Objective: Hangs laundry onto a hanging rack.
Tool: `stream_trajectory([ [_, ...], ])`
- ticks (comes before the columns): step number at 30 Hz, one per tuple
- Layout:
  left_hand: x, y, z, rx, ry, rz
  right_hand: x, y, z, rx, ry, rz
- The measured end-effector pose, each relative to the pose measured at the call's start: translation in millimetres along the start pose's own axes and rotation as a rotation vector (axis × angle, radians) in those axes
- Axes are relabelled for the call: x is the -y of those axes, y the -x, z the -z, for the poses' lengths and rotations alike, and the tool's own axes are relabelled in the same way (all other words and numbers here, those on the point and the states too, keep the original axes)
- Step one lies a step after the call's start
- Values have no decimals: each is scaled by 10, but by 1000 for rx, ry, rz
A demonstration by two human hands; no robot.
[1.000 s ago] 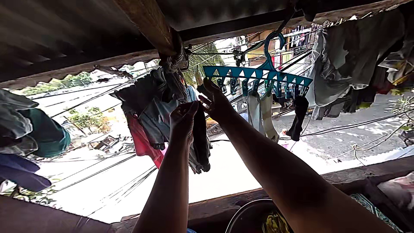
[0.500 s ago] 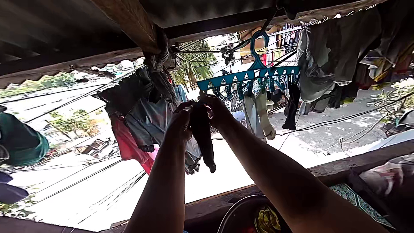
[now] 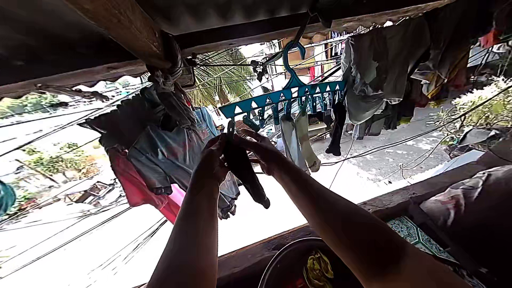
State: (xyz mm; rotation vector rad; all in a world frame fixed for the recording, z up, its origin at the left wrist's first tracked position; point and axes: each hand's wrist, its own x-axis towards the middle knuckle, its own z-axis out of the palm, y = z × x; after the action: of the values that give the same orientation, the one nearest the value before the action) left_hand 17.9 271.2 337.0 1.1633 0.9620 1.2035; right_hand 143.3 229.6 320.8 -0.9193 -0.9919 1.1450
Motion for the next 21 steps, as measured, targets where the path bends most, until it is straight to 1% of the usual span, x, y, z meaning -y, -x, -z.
stream_trajectory([
  [3,57,1,48,-41,-16,-29,-234,297,278,39,186,38],
  [5,92,44,97,-77,-43,-42,-424,545,528,97,297,14],
  [6,143,105,135,-100,-79,-45,-541,686,679,146,347,-40],
  [8,361,274,257,-145,-186,-57,-814,1028,996,275,466,-207],
  [10,728,510,416,-112,-302,-38,-1116,1398,1310,437,646,-423],
  [12,1198,819,548,37,-441,63,-1548,1751,1592,557,847,-591],
  [14,1801,1157,644,277,-552,197,-1996,2082,1780,601,1014,-761],
  [16,2490,1515,717,547,-682,307,-2290,2330,1836,655,1116,-894],
  [18,3170,1874,739,784,-824,407,-2567,2505,1820,734,1182,-915],
  [19,3425,2048,721,901,-884,465,-2695,2598,1792,774,1191,-907],
  [21,3760,2437,676,1090,-1014,501,-2839,2802,1662,853,1233,-913],
])
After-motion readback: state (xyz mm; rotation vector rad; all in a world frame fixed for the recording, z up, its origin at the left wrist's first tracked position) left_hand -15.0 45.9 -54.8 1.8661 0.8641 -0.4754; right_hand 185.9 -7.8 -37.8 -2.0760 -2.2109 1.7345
